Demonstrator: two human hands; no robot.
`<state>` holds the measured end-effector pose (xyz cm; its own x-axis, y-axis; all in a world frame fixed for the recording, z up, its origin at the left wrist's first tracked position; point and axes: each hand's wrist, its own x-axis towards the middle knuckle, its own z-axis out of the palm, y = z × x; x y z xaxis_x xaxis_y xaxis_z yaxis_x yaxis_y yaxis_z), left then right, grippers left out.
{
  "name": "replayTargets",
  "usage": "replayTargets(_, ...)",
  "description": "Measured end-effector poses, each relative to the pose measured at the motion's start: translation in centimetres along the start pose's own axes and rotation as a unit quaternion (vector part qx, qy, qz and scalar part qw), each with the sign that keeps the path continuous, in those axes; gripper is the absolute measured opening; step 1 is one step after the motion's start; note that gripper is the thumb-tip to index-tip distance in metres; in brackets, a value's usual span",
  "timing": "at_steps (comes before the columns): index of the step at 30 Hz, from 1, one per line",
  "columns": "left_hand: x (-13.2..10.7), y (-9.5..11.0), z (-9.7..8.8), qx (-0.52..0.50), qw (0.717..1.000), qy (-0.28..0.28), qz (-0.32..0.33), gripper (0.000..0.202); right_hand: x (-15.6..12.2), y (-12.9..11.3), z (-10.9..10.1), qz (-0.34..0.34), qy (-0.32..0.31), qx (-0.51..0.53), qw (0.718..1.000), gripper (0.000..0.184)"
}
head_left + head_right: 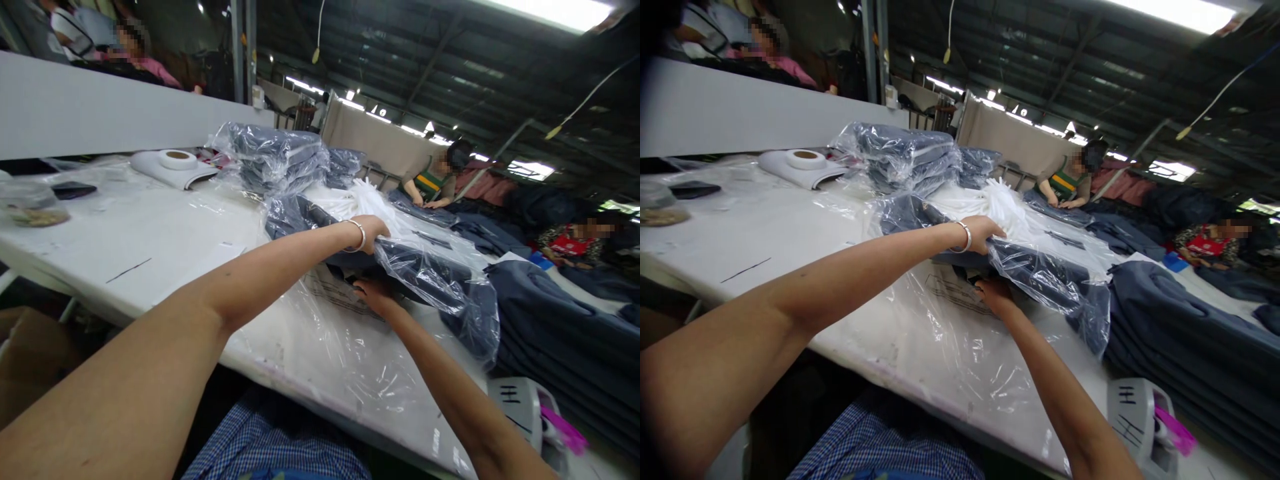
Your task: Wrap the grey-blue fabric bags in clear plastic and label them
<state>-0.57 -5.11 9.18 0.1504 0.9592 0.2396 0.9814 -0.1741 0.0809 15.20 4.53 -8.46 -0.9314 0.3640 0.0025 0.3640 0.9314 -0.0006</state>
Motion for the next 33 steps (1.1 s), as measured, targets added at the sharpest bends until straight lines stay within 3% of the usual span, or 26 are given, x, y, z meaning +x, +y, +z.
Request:
replayTargets(6, -0.2, 0.0, -0.1, 0.006, 1.000, 0.005, 0.005, 0.049, -3.0, -0.7, 1.4, -0.027, 0.017, -0.019, 0.999, 0.037)
replayTargets(11, -0.1, 0.0, 0.0, 0.012, 1.000, 0.004, 0.005, 0.050, -2.4, -0.9, 2.0, -0.021, 0.021, 0.012, 0.999, 0.037)
replayTargets(17, 0.0, -0.2, 0.0, 0.014, 1.000, -0.001, 0.010, 0.050, -1.7, -1.8, 0.7, -0.028, 0.054, 0.060, 0.996, 0.032)
replayTargets(21, 0.1, -0.4, 0.1, 0.013, 1.000, -0.001, 0.009, 0.051, -1.8, -2.1, 0.9, 0.003, 0.070, 0.101, 0.992, 0.044)
replayTargets(26, 0.1, -0.4, 0.1, 0.008, 1.000, -0.004, 0.001, 0.054, -1.3, -2.0, 2.8, 0.073, 0.048, 0.155, 0.984, 0.063)
replayTargets(30, 0.0, -0.4, 0.1, 0.003, 1.000, -0.004, -0.004, 0.053, 0.6, -1.7, 4.1, 0.189, 0.030, 0.169, 0.967, 0.054)
replayTargets(33, -0.1, -0.4, 0.1, 0.003, 1.000, -0.002, -0.001, 0.050, 2.4, -2.0, 4.5, 0.236, 0.030, 0.157, 0.959, 0.053)
